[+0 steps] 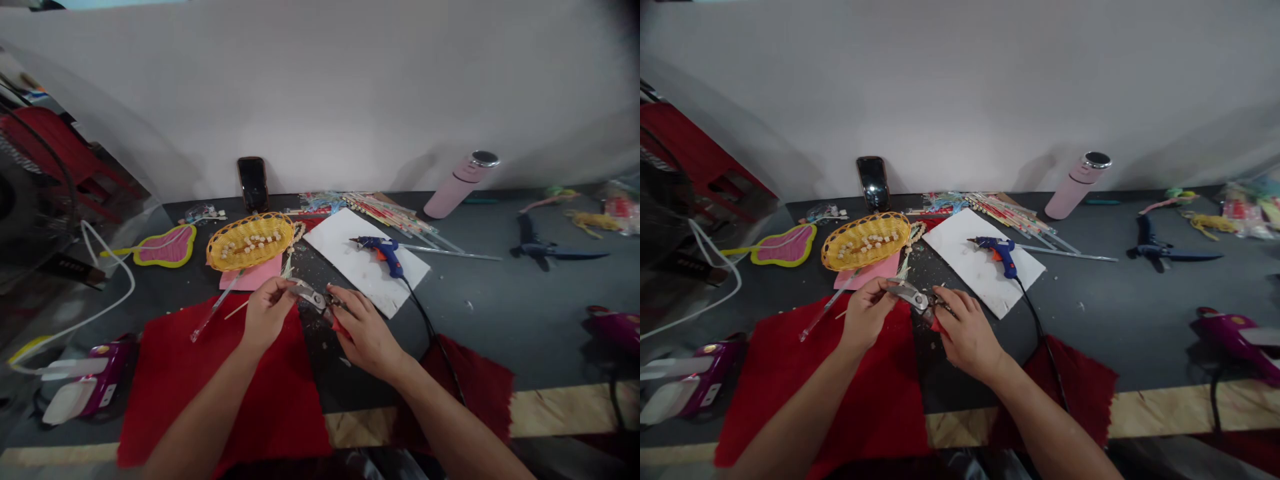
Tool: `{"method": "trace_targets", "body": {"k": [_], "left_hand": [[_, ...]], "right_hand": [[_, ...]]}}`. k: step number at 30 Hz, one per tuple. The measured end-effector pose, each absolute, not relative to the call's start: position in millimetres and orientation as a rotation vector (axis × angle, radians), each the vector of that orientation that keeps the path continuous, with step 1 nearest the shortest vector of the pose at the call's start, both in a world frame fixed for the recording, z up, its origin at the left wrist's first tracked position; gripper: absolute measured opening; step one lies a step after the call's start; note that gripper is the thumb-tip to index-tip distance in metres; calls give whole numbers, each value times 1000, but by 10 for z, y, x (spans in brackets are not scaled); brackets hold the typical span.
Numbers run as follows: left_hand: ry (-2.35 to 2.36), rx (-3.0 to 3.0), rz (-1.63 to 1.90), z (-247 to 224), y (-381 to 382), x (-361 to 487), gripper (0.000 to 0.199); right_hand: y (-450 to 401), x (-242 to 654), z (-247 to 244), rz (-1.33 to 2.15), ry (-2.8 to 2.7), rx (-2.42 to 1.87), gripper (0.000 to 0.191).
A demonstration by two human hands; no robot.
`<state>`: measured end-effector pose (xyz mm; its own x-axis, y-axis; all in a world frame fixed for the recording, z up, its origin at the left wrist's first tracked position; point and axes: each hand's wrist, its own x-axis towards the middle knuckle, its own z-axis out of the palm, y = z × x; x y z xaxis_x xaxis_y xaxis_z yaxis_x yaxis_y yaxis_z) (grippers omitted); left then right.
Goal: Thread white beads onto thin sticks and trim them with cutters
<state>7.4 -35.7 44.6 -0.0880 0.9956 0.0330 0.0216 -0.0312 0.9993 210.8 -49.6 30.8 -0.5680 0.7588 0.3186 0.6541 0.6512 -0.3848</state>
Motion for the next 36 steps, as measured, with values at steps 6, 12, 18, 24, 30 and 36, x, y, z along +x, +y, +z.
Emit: {"method": "trace_targets", "body": {"k": [6,12,18,24,30,36], "left_hand": [[1274,1229,1263,482,-383,79,12],[1322,1296,1239,508,-416,106,13],[1382,1346,1216,504,-431,110,15],[1379,1361,1208,499,-441,117,13],[1351,1319,1219,502,-428,127,12],[1188,1176,1179,489,-396,89,16]], "right_hand": [[-496,2105,259,382,-2328,-1066,31],[-489,2081,228,382,-2288,-1136,67],[-511,2047,256,466,-2372,-1227,71],[-538,2053,280,524,-2366,-1255,61],[-510,2049,253,478,-2391,-1320,63],[-492,2063,255,442,-2423,-1321,67]]}}
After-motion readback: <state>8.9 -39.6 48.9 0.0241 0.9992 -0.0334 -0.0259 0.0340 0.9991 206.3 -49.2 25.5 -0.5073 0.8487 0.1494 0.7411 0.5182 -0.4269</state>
